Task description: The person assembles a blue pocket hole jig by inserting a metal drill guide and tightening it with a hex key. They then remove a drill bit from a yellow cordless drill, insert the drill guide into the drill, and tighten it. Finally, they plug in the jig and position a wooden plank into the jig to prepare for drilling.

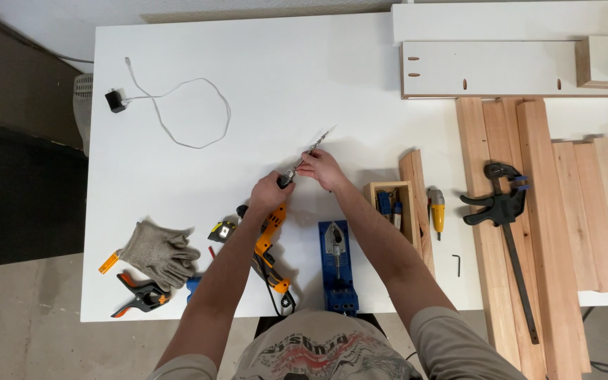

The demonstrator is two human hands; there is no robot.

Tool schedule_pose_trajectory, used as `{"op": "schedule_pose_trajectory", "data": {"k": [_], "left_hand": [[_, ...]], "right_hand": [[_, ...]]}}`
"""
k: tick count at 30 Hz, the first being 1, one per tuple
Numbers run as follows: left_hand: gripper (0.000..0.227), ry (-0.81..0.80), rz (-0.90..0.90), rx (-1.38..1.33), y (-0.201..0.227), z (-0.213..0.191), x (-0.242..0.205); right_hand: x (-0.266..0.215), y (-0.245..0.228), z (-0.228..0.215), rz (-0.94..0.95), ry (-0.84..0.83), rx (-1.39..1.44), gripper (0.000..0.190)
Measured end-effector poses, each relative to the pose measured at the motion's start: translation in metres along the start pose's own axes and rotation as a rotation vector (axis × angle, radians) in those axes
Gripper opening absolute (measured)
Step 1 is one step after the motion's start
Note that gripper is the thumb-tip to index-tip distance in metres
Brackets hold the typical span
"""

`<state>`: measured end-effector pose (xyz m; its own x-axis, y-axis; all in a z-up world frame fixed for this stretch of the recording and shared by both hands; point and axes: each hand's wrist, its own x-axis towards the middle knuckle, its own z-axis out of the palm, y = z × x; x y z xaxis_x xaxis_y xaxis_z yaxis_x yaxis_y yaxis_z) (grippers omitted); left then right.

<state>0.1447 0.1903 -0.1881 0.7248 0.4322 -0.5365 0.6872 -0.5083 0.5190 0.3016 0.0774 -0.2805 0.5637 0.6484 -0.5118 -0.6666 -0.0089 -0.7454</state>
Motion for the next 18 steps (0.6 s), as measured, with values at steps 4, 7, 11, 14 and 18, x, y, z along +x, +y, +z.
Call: {"op": "schedule_pose_trajectory", "data": {"k": [4,7,11,14,18], "left_hand": [[0.05,-0.01,0.001,0.02,0.017,-0.013,-0.017],[0.052,-0.027,-0.019,0.007,0.015,-0.011,-0.017],[0.055,0.037,0.056,0.032,-0.014,0.014,0.012],[0.058,0.053,0.078,0.029,-0.011,0.014,0.012],[0.062,0.079,0.082,0.017,-0.008,0.012,0.008]], "right_hand": [[-0.008,-0.008,0.002,0.024,-0.014,-0.015,0.045],[-0.006,-0.008,0.001,0.036,-0.014,-0.01,0.044],[0.001,-0.001,-0.004,0.072,-0.017,0.028,0.037],[-0.008,-0.006,0.002,0.075,-0.017,0.039,0.035],[-0.003,0.0,-0.003,0.074,-0.015,0.036,0.04]]}}
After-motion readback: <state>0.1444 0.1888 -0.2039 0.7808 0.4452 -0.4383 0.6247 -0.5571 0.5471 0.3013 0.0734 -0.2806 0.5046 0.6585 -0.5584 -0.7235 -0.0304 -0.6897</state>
